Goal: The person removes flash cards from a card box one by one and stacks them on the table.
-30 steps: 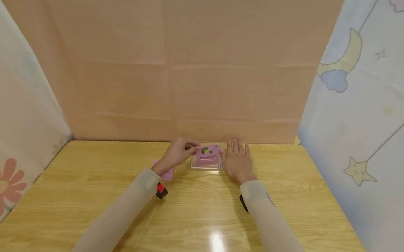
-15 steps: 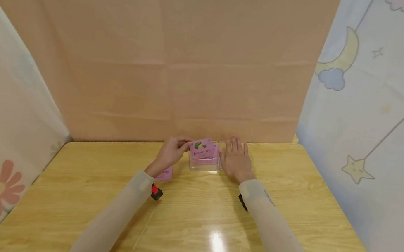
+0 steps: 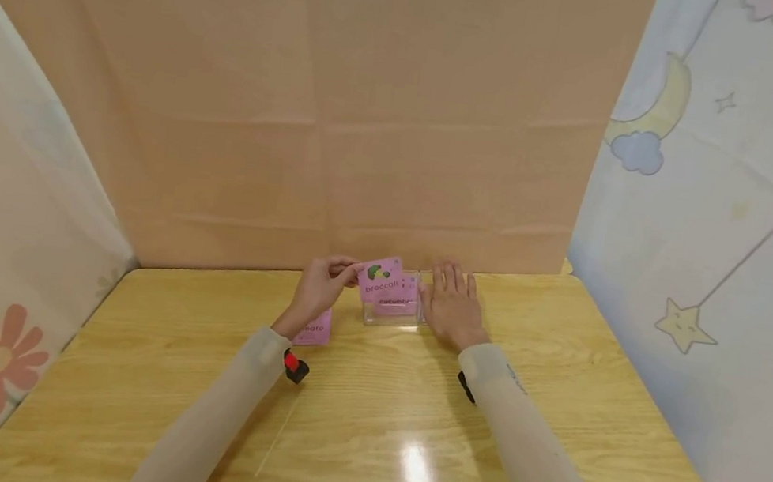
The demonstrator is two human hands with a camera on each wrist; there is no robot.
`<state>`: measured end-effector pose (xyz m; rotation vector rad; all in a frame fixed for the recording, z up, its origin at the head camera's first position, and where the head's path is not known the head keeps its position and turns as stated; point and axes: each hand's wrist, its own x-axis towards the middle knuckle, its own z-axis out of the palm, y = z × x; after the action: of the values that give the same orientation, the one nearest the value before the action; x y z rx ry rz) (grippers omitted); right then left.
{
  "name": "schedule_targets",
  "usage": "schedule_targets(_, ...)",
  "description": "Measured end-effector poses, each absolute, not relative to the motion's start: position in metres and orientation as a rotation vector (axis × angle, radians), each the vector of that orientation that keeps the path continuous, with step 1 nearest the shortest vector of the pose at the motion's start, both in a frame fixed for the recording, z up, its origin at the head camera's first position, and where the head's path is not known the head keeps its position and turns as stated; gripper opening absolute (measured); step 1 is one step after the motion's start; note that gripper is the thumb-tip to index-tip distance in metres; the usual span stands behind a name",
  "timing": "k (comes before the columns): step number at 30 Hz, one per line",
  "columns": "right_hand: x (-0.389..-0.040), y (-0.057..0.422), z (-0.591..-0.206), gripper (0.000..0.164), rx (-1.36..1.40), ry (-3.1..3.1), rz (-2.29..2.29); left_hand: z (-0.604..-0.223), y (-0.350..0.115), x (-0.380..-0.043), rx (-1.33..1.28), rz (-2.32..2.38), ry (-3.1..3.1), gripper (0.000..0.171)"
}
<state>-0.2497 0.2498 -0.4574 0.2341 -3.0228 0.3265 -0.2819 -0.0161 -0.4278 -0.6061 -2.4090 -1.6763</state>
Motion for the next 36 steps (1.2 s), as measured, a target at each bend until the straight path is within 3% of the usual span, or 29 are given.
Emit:
schedule_targets(14,-0.249,0.249,-0.457,0.070,0.229,-3.042,0.311,-0.433,-0.036,-0.279,-0.446,-2.087,-2.284,0.022)
schedule_targets(36,-0.252,0.250,-0.458,0.071,0.234,-3.038,0.294,-0.434,-0.067,-0.274,-0.288,-1.998,-2.420,0.024)
